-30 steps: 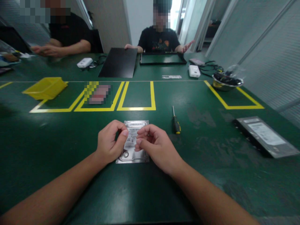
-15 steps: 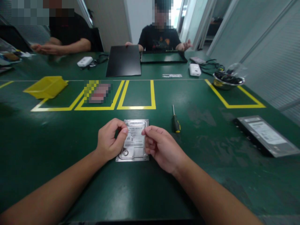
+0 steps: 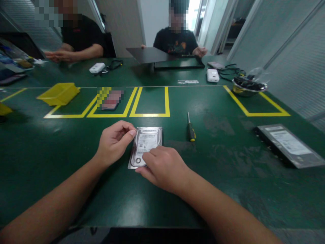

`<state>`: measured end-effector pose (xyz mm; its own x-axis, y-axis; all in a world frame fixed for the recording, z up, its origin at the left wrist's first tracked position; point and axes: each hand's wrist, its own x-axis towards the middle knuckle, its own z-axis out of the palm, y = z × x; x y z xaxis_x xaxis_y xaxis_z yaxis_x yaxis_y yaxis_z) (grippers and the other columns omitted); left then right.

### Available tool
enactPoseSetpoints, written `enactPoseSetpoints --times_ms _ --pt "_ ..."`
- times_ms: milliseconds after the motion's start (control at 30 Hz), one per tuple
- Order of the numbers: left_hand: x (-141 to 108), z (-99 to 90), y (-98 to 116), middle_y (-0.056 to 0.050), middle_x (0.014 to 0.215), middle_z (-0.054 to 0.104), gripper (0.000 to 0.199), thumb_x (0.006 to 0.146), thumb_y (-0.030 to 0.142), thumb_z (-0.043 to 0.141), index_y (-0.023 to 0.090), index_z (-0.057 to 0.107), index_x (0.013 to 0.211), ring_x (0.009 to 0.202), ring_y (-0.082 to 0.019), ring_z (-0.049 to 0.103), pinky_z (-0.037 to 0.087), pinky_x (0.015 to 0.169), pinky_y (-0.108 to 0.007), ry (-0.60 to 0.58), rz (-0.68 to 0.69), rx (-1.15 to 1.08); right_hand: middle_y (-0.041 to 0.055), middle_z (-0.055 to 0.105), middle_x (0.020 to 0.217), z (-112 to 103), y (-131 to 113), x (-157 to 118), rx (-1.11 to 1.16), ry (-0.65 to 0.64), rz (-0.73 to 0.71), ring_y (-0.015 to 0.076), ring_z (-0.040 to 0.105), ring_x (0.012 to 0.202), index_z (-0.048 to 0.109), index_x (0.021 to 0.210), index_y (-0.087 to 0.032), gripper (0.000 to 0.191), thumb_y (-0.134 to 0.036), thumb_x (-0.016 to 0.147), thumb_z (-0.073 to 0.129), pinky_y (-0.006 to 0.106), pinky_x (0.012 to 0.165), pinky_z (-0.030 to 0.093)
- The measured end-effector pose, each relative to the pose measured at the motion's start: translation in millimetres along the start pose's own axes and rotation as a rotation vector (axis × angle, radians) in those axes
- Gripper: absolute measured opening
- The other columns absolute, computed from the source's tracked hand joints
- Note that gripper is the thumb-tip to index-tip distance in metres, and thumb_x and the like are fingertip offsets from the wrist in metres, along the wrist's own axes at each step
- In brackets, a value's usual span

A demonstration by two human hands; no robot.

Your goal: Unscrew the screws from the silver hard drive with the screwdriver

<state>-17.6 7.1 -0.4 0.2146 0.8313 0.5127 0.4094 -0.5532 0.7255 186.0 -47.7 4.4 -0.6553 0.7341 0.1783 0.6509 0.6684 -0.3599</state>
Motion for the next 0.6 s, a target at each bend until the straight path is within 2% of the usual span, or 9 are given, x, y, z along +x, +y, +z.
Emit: enactPoseSetpoints --times_ms 67,167,300,400,600 --pt "3.2 -6.3 4.2 0.000 0.076 0.063 0.010 0.090 0.024 0.061 0.015 0.065 0.085 0.068 -0.012 0.058 0.047 0.065 -0.025 -0.027 -0.028 -0.040 0.0061 0.065 0.087 -1.2 -1.6 0.8 -0.150 -0.081 -0.057 0.0196 0.057 0.080 0.063 0.096 -0.018 0.036 -0.052 0.094 0.050 0.033 0.069 0.036" --pt "1.8 -16.7 9.1 -0.002 0.081 0.065 0.012 0.090 0.026 0.063 0.016 0.067 0.088 0.073 -0.013 0.060 0.048 0.066 -0.025 -0.069 -0.055 -0.043 0.0075 0.067 0.090 -2.4 -3.3 3.2 -0.236 -0.135 -0.050 0.0225 0.060 0.084 0.064 0.107 -0.016 0.034 -0.046 0.092 0.057 0.034 0.071 0.039" --pt "-16.8 -32.4 5.1 -0.003 0.087 0.068 0.011 0.091 0.027 0.063 0.018 0.070 0.092 0.079 -0.014 0.063 0.050 0.072 -0.027 -0.263 -0.054 0.054 0.0087 0.068 0.091 -0.7 -5.1 4.3 -0.258 -0.137 -0.024 0.0236 0.062 0.084 0.063 0.113 -0.014 0.034 -0.040 0.092 0.059 0.035 0.071 0.042" --pt "-34.7 -40.1 -3.7 -0.002 0.091 0.070 0.009 0.092 0.023 0.062 0.021 0.071 0.094 0.085 -0.014 0.064 0.051 0.077 -0.027 -0.388 0.011 0.076 0.0089 0.069 0.092 1.0 -5.5 4.0 -0.262 -0.146 -0.017 0.0236 0.063 0.085 0.063 0.114 -0.014 0.034 -0.040 0.093 0.057 0.035 0.071 0.043" --pt "-48.7 -39.7 -13.3 -0.004 0.091 0.071 0.014 0.093 0.022 0.061 0.023 0.074 0.098 0.086 -0.014 0.066 0.053 0.078 -0.026 -0.439 0.076 0.094 0.0089 0.069 0.094 -0.3 -1.3 5.4 -0.262 -0.172 0.037 0.0239 0.064 0.086 0.062 0.115 -0.015 0.031 -0.037 0.094 0.055 0.034 0.070 0.042"
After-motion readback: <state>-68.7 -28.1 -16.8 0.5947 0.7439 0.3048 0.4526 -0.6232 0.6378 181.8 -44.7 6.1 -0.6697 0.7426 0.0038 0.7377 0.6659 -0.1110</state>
